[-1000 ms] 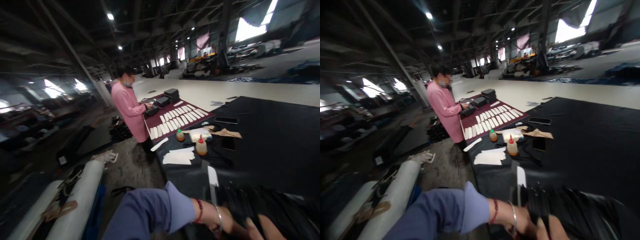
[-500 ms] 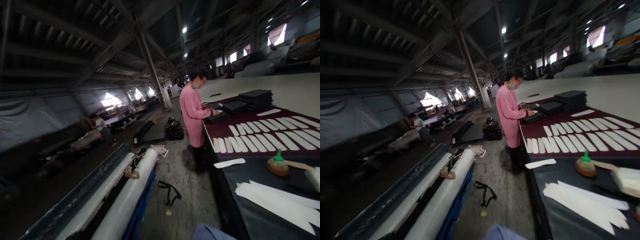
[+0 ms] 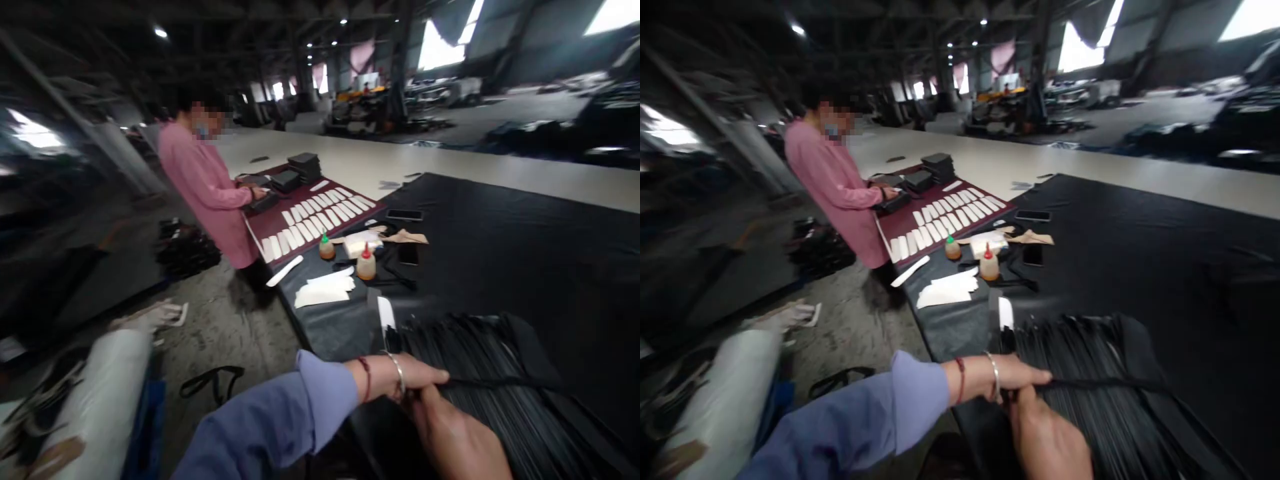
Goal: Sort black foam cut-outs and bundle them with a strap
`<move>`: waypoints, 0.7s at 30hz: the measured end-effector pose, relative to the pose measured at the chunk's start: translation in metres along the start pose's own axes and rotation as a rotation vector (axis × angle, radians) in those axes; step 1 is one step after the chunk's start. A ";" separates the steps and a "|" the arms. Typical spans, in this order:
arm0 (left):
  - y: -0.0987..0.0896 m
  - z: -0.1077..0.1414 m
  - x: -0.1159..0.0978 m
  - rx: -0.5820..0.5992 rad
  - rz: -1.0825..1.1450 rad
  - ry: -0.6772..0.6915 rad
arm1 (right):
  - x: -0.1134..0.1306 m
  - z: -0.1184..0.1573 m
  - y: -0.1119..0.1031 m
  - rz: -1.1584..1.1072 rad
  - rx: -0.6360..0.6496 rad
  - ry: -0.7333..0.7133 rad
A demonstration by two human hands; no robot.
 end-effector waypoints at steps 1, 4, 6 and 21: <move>0.010 -0.001 0.001 0.064 -0.033 -0.037 | 0.003 0.000 -0.001 0.078 0.075 0.004; 0.012 -0.002 0.003 0.133 -0.074 -0.064 | 0.014 -0.012 -0.012 0.185 0.153 0.066; 0.009 -0.002 0.006 0.149 -0.088 -0.083 | 0.018 -0.018 -0.015 0.191 0.179 0.097; -0.004 0.011 0.029 0.243 0.401 0.427 | -0.002 -0.005 -0.030 -0.179 -0.131 0.129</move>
Point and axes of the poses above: each hand's wrist, its own z-axis away from the middle knuckle, its own y-axis out of the palm, x = y × z, the point moved 9 cm from there along -z, towards the middle knuckle, and after that the axes turned 10 degrees about z, right-handed, at the moved point
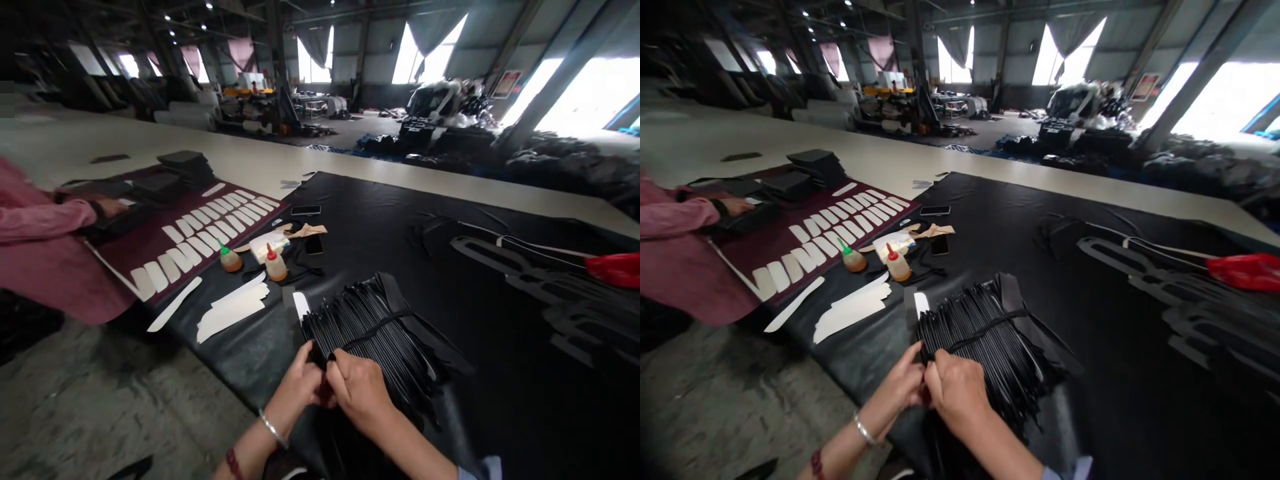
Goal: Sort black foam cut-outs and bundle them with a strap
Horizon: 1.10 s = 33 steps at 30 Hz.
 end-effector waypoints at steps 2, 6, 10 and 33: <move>-0.005 0.007 -0.004 -0.064 -0.190 0.198 | -0.002 0.000 0.000 -0.032 -0.002 0.010; 0.005 0.019 -0.014 -0.075 -0.504 0.416 | -0.006 -0.002 0.002 -0.081 0.029 0.020; 0.007 0.025 -0.030 -0.181 -0.740 0.610 | -0.006 -0.003 0.000 -0.137 0.037 -0.009; -0.008 0.017 -0.008 -0.555 -0.258 0.786 | 0.001 -0.002 -0.001 0.056 0.086 -0.170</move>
Point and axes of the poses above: each hand's wrist, its own z-axis away from the middle knuckle, its own y-axis out of the palm, x = y × z, the point moved 9 cm from there along -z, towards the middle knuckle, and after that the axes turned 10 degrees about z, right-handed, at the moved point
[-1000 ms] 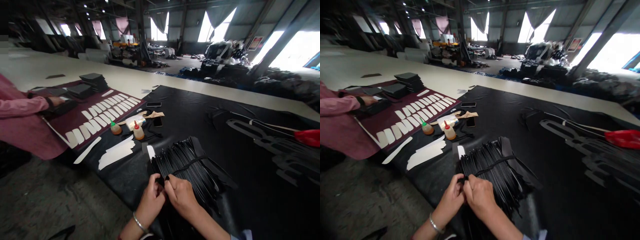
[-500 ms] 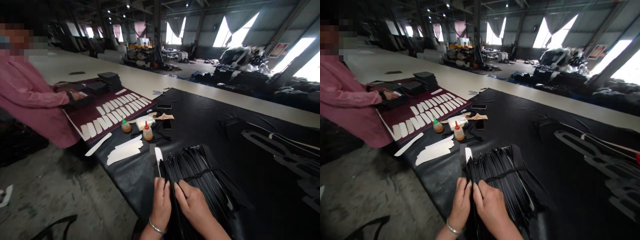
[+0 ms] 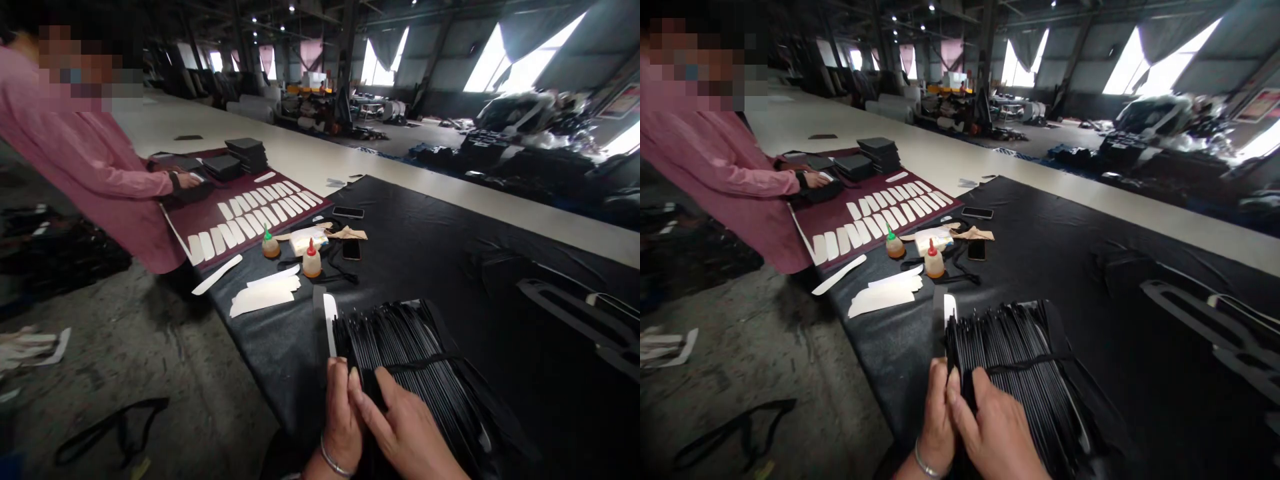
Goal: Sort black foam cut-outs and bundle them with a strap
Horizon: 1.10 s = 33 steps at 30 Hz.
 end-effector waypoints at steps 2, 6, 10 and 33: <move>0.000 -0.006 0.001 0.008 0.030 -0.072 | 0.002 0.002 -0.003 0.023 -0.036 -0.049; 0.002 -0.014 -0.001 0.114 0.144 -0.251 | 0.007 0.004 -0.006 0.101 -0.118 -0.086; 0.004 -0.011 -0.011 0.177 0.185 -0.241 | 0.010 0.002 -0.009 0.139 -0.127 -0.082; 0.032 0.008 -0.020 0.327 -0.379 0.530 | -0.016 0.007 -0.018 -0.085 0.324 0.136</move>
Point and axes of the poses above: each hand's wrist, its own z-axis away from the middle knuckle, its own y-axis out of the palm, x = y × z, the point moved 9 cm from there along -z, towards the middle knuckle, and after that the axes turned 10 degrees about z, right-handed, at the moved point
